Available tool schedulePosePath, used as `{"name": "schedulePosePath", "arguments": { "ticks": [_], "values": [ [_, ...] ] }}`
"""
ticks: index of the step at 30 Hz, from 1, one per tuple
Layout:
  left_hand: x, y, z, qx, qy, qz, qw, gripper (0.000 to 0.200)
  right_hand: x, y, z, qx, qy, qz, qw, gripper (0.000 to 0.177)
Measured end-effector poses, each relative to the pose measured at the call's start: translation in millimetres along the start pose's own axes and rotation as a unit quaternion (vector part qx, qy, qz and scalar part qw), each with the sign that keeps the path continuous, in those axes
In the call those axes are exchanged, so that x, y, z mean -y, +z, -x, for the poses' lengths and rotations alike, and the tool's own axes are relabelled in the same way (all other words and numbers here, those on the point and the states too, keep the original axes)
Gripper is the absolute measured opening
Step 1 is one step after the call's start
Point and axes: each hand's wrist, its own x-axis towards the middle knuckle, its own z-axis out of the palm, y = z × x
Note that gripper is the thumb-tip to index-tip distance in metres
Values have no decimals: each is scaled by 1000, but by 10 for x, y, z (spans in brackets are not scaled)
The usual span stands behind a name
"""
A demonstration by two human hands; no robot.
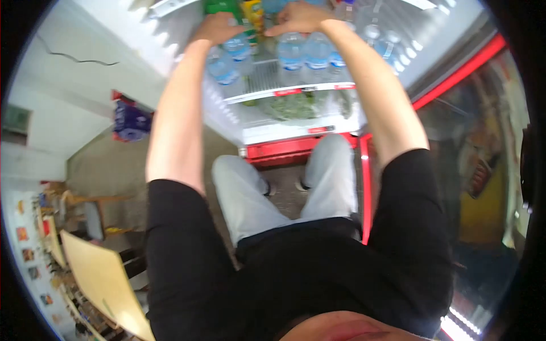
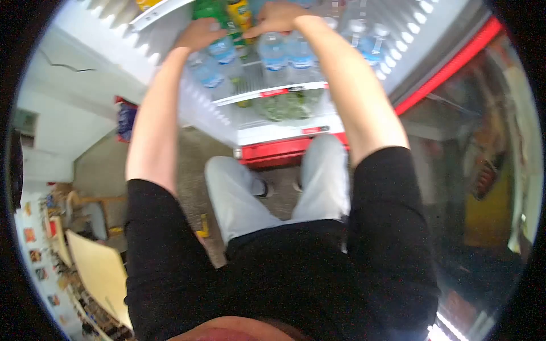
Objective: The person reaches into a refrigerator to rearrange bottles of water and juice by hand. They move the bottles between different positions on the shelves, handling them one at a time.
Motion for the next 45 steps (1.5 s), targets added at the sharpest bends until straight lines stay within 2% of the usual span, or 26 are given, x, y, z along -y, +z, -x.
{"name": "schedulePosePath", "arguments": {
  "ticks": [3,8,10,11,12,14,17,20,23,26,28,29,33,36,39,42,45],
  "values": [
    [95,69,-88,-4,43,23,999,66,-92,46,-29,1,-6,-22,1000,65],
    [16,105,-56,-56,-12,8,998,54,-142,82,-125,-24,-57,-78,995,51],
    [93,170,-162,-47,-28,8,998,53,-178,103,-145,-23,-61,-110,992,51],
    [137,218,-174,-81,21,21,996,54,-204,115,-149,-24,-61,-127,990,51],
    [189,246,-197,-62,-3,26,998,56,-234,126,-161,-44,-80,-114,989,51],
    [-93,20,-5,-22,-49,38,998,60,-293,178,-177,-84,-115,-88,986,51],
    [-125,-34,43,-38,-27,33,998,59,-281,176,-175,-85,-129,-54,987,51],
    [-244,-83,86,-68,-27,-9,997,65,-180,92,-127,-12,-82,-67,994,52],
    [-288,-132,177,-120,39,42,991,70,-54,56,-36,5,-40,-111,993,51],
    [-331,196,197,-87,14,17,996,63,-220,214,-138,-43,-61,-78,994,60],
    [-238,29,-9,-101,-5,-22,995,59,-208,142,-169,-36,-47,-84,995,55],
    [-307,-61,66,-86,-9,-23,996,70,-177,149,-86,-26,-40,-116,992,52],
    [-212,142,39,-207,24,-53,977,49,-155,126,-18,-2,-33,-164,986,42],
    [-182,77,33,-161,39,-46,985,55,-227,176,-50,-4,-65,-176,982,38],
    [-198,84,46,-161,64,-53,984,56,-212,219,-47,-28,-57,-164,984,37],
    [-280,12,93,-119,71,-39,990,56,-204,229,-42,-50,-60,-158,984,38],
    [-337,6,130,-136,87,-62,985,46,-253,222,-81,-34,-51,-140,988,41]
  ]
}}
